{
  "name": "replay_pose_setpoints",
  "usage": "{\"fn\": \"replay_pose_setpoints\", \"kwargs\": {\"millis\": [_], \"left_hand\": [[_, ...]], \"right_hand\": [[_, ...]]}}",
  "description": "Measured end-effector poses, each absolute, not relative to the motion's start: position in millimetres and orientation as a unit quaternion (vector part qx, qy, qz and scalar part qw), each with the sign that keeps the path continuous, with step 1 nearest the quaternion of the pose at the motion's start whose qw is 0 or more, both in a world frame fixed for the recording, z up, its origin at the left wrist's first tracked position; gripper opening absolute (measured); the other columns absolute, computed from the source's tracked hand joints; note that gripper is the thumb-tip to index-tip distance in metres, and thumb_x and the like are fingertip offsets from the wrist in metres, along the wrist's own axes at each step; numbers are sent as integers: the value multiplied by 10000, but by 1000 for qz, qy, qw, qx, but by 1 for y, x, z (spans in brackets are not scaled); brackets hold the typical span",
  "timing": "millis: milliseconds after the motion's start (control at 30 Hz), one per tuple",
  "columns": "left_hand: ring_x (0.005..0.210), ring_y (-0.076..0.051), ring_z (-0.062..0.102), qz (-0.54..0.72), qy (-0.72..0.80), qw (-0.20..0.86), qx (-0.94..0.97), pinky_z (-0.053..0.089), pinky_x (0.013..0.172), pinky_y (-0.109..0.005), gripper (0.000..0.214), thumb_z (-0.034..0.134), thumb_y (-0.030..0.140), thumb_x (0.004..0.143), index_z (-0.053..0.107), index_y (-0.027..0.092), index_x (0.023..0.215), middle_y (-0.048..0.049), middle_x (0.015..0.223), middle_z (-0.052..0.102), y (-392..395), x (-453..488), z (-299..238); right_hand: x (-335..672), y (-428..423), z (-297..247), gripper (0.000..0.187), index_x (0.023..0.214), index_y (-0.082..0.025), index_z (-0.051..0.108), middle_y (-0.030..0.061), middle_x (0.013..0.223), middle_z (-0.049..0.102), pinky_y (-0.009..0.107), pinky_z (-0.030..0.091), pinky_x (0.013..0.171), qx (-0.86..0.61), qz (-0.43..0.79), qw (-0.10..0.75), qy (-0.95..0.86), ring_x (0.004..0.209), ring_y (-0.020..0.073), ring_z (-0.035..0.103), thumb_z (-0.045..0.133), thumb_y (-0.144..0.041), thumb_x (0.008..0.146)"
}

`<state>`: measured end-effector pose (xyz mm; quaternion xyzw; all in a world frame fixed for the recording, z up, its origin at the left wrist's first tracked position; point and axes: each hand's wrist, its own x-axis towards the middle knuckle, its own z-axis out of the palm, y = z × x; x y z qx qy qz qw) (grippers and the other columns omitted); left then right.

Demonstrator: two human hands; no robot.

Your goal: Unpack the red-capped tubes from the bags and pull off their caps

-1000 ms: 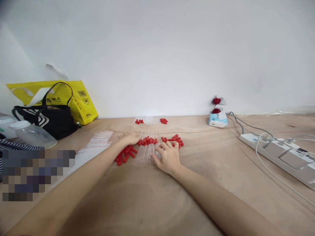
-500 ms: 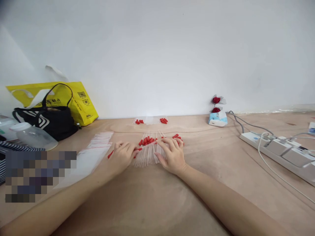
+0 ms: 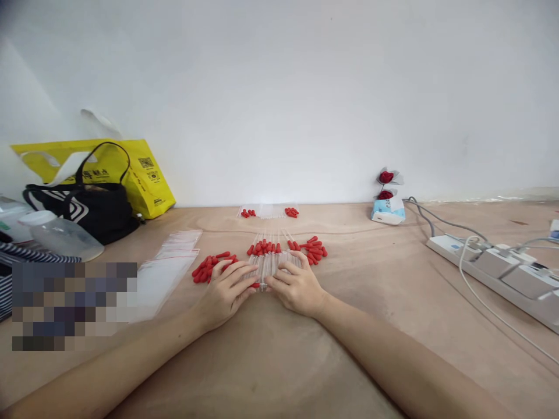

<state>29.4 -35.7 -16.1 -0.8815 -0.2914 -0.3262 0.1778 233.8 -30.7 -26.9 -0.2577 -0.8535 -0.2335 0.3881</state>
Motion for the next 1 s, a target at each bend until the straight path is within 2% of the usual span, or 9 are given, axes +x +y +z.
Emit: {"fn": "replay_pose_setpoints", "kwargs": {"millis": [167, 333, 567, 800, 900, 1000], "left_hand": [[980, -184, 539, -342, -290, 163, -879, 262, 906, -409, 154, 470, 222, 838, 614, 216, 783, -1, 985, 656, -36, 27, -19], [960, -189, 542, -337, -291, 168, -879, 250, 906, -430, 173, 458, 215, 840, 605, 217, 749, 3, 950, 660, -38, 25, -18], [942, -178, 537, -343, -275, 189, -878, 262, 895, -412, 176, 441, 149, 828, 582, 197, 734, 5, 901, 658, -38, 25, -18], [927, -183, 537, -344, -297, 210, -866, 269, 889, -412, 212, 401, 162, 843, 582, 202, 738, -5, 882, 652, -39, 22, -18], [867, -179, 552, -356, -359, 204, -839, 321, 825, -379, 212, 400, 197, 852, 593, 210, 766, -12, 850, 642, -35, 8, -13], [784, -157, 560, -346, -417, 143, -828, 395, 723, -302, 242, 362, 247, 864, 599, 199, 853, -39, 830, 612, -23, -7, -3]], "right_hand": [[234, -32, -27, 92, 810, -220, 607, -56, 573, 594, 406, 214, 939, -243, -254, 419, -837, 759, 114, 533, 515, -234, 809], [234, -33, -28, 94, 792, -226, 606, -62, 540, 581, 407, 212, 933, -247, -270, 414, -833, 740, 111, 536, 516, -245, 809], [233, -32, -29, 81, 787, -219, 602, -63, 543, 576, 409, 213, 932, -247, -272, 424, -828, 744, 113, 523, 527, -248, 796], [240, -33, -30, 108, 778, -216, 602, -52, 558, 576, 394, 218, 902, -261, -248, 433, -826, 726, 119, 503, 500, -239, 804], [251, -30, -31, 137, 788, -204, 605, -36, 573, 578, 367, 243, 850, -316, -224, 423, -819, 673, 118, 482, 472, -223, 813], [261, -26, -35, 179, 861, -196, 611, -7, 639, 601, 333, 255, 782, -396, -206, 403, -799, 668, 125, 486, 438, -226, 831]]}}
